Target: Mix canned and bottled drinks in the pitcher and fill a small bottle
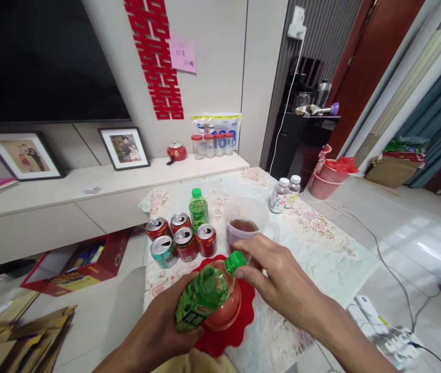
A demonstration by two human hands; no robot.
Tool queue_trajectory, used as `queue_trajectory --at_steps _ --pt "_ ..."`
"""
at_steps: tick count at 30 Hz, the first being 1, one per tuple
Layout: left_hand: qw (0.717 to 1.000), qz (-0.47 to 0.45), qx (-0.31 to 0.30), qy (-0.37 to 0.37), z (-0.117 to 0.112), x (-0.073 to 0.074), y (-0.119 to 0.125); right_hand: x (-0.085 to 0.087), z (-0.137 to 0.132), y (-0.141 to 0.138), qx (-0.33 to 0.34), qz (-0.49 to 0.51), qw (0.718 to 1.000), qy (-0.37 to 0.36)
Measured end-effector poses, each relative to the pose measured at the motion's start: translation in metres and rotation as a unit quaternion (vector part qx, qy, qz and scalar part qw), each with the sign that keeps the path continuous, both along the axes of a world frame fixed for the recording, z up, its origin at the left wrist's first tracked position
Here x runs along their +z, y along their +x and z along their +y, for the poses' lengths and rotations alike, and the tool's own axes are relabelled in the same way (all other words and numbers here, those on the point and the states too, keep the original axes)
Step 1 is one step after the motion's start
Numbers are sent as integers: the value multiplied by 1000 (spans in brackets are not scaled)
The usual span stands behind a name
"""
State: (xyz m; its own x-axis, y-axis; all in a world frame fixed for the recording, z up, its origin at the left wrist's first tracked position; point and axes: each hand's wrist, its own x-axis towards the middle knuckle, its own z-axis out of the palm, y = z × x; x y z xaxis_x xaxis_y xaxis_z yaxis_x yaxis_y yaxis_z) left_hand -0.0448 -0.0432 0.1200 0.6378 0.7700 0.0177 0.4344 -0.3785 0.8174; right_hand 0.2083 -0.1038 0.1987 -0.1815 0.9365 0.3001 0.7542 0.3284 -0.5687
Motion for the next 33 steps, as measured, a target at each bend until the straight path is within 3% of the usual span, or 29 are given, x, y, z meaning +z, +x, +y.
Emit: queue_trajectory --at_steps 2,7,14,19,21,25,30,33 --pt "1000 10 5 -1 0 -1 0 0 0 -2 14 -14 1000 -3" --pt "999 34 11 39 -2 0 1 5 1 -2 -56 -78 992 -79" --pt "1000 20 17 16 -1 -9 -2 11 2 0 67 -11 997 -32" --pt "999 11 23 32 -2 -18 -3 10 8 -5 -14 -41 992 -116" --pt "1000 5 18 24 -3 -17 -3 12 8 -4 -10 -43 994 -102" --pt "1000 2 25 8 -4 -14 -2 13 7 -2 58 -18 997 -47" --pt "999 -11 30 33 -4 -22 -2 12 10 -4 -33 -34 992 -121" --pt "998 -20 37 38 -4 -26 -3 14 11 -4 -10 -17 996 -83"
